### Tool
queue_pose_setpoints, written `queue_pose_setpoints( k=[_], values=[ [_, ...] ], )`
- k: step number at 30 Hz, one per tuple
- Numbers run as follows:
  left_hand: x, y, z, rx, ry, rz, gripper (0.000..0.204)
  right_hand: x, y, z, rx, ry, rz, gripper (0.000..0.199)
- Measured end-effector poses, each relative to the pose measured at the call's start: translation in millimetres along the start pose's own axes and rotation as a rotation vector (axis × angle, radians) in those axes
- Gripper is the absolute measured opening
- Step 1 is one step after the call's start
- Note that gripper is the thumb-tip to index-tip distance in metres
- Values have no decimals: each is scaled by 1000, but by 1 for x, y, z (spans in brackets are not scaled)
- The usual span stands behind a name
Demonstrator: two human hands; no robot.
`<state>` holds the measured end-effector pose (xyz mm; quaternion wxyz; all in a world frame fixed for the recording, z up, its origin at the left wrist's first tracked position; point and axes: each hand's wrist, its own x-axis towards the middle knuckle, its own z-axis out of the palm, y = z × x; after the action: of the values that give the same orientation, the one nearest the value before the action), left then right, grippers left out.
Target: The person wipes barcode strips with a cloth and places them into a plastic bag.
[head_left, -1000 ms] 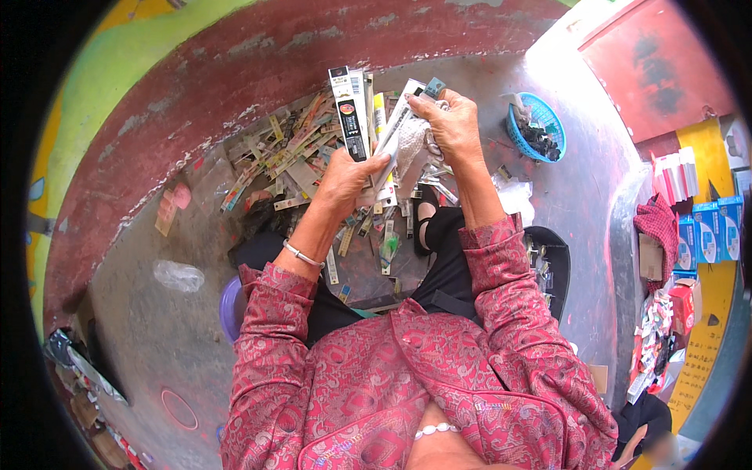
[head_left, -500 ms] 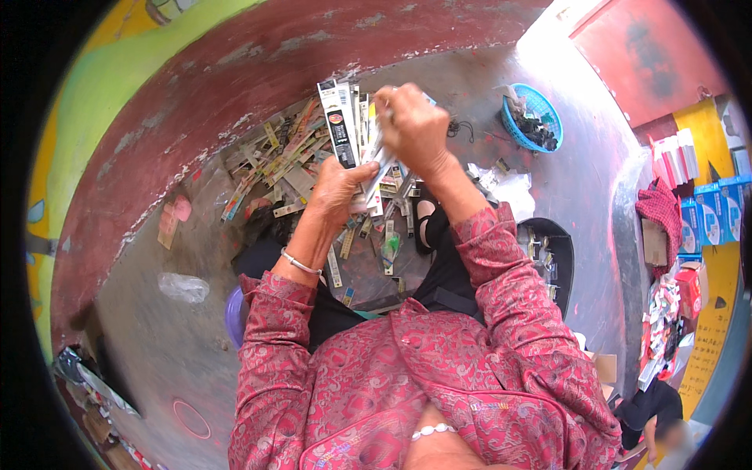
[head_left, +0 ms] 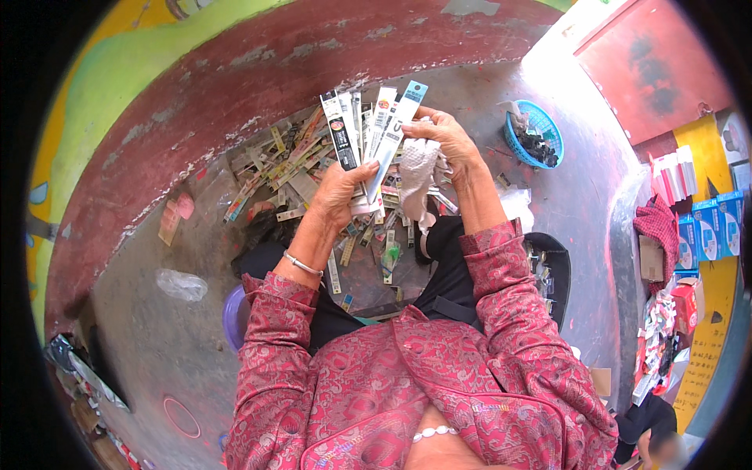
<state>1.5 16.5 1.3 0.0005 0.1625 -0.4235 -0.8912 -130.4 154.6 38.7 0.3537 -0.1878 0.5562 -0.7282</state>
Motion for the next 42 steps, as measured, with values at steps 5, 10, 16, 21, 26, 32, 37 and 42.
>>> queue_pose_setpoints(
  k=[5, 10, 16, 21, 26, 32, 37, 42],
  values=[
    [-4, 5, 8, 3, 12, 15, 26, 3, 4, -5, -165, 122, -60, 14],
    [3, 2, 3, -38, 73, 65, 19, 0, -1, -13, -7, 224, -25, 13],
    [9, -7, 0, 204, 37, 102, 28, 2, 7, -3, -181, 288, -48, 14],
    [13, -11, 2, 354, -28, 195, 29, 2, 13, 2, -284, 354, -79, 13],
    [11, -7, -3, -7, -81, -13, 31, -2, 3, -8, -96, 214, -97, 12],
    [14, -9, -12, 85, -30, 6, 27, -5, -16, -22, 209, 110, -80, 9],
    [6, -5, 0, 230, -88, -7, 24, 4, -3, -23, 79, 234, -130, 10],
    [2, -6, 4, 123, -64, 22, 32, 2, 1, -16, -106, 373, -218, 11]
  ],
)
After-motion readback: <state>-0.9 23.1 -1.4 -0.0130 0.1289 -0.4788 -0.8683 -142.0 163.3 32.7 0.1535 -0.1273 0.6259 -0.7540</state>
